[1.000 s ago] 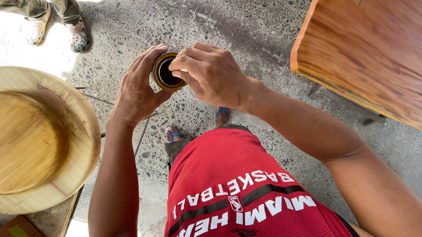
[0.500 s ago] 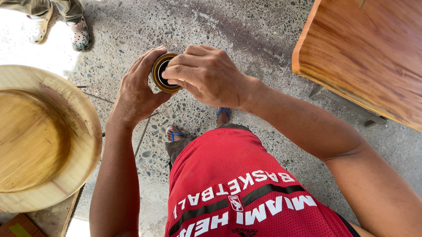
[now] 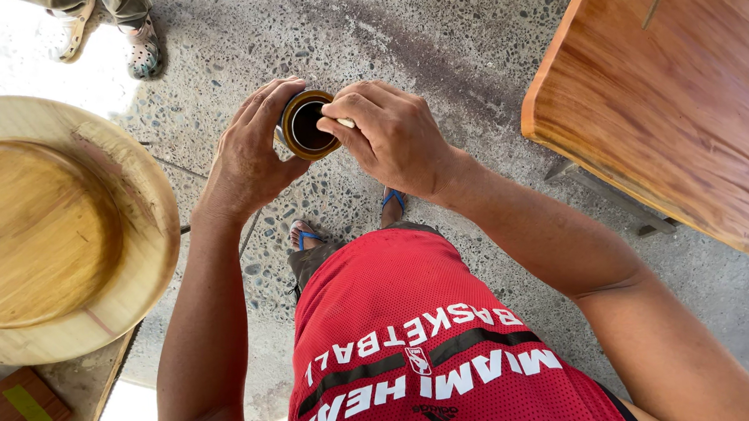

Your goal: The person rubs a round wooden object with a small abrasive pad, then picks up a small square wood sample and compares it to the round object. The person then opens a can of dark wood finish, stirs it with a brush, and prepares to apply it.

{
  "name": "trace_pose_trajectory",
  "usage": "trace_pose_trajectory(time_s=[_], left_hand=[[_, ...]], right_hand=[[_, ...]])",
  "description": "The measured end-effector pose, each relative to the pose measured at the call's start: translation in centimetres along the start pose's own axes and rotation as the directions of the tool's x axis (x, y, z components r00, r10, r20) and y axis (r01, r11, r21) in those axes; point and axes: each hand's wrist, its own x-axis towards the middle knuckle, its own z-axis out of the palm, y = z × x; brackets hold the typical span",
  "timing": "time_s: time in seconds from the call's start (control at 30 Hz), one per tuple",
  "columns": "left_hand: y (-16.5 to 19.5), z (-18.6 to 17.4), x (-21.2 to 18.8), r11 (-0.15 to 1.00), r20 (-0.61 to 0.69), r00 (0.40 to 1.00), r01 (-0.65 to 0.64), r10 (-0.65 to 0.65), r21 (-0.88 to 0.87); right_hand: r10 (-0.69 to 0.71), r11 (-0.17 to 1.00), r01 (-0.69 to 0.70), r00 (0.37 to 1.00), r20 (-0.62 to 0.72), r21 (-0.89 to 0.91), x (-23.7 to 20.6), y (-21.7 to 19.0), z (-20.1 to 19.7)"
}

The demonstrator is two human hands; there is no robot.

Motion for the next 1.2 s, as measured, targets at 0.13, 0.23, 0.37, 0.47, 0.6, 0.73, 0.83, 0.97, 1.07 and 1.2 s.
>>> trace_pose_trajectory(time_s=[0.13, 0.23, 0.37, 0.47, 0.6, 0.73, 0.83, 0.97, 1.07, 1.2], left_hand=[[0.2, -0.1, 0.0, 0.998, -0.022, 0.998, -0.06, 0.06, 0.007], [0.2, 0.0, 0.0, 1.0, -0.02, 0.999, -0.027, 0.027, 0.015], [0.1, 0.0, -0.1, 1.0, -0.019, 1.0, -0.02, 0.02, 0.013], [0.2, 0.1, 0.0, 0.999, -0.016, 1.0, -0.016, 0.016, 0.03], [0.4, 0.2, 0.4, 0.998, -0.022, 0.999, -0.029, 0.03, 0.053], [0.5, -0.1, 0.4, 0.999, -0.037, 0.999, -0.032, 0.033, 0.009], [0.4, -0.3, 0.1, 0.999, -0.042, 0.999, -0.03, 0.029, -0.027], [0.3, -0.5, -0.1, 0.999, -0.049, 0.998, -0.029, 0.028, -0.034], [0.4, -0.6, -0.2, 0.999, -0.051, 0.999, -0.018, 0.017, -0.027], [0.5, -0.6, -0.5, 1.0, -0.06, 0.998, 0.024, -0.025, -0.008]], right_hand=[[0.157, 0.966, -0.17, 0.984, 0.085, 0.192, -0.2, -0.2, -0.1], [0.218, 0.929, -0.23, 0.973, 0.075, 0.29, -0.2, -0.3, -0.6], [0.287, 0.884, -0.324, 0.945, 0.154, 0.337, -0.3, -0.5, -1.4], [0.137, 0.97, -0.156, 0.985, 0.106, 0.189, -0.1, -0.6, -1.1], [-0.006, 0.999, 0.013, 0.991, 0.132, -0.049, 0.5, -0.5, -0.5], [0.021, 1.0, -0.022, 0.996, 0.084, 0.017, 1.1, -0.6, -0.7], [0.034, 0.999, -0.035, 0.993, 0.112, 0.006, 1.2, -0.8, -1.0], [0.01, 1.0, -0.011, 0.995, 0.103, 0.007, 1.2, -0.9, -0.9], [-0.011, 1.0, 0.013, 0.995, 0.098, -0.022, 1.3, -0.8, -0.5], [0.172, 0.95, -0.214, 0.967, 0.19, 0.228, 0.9, -0.5, -0.7]])
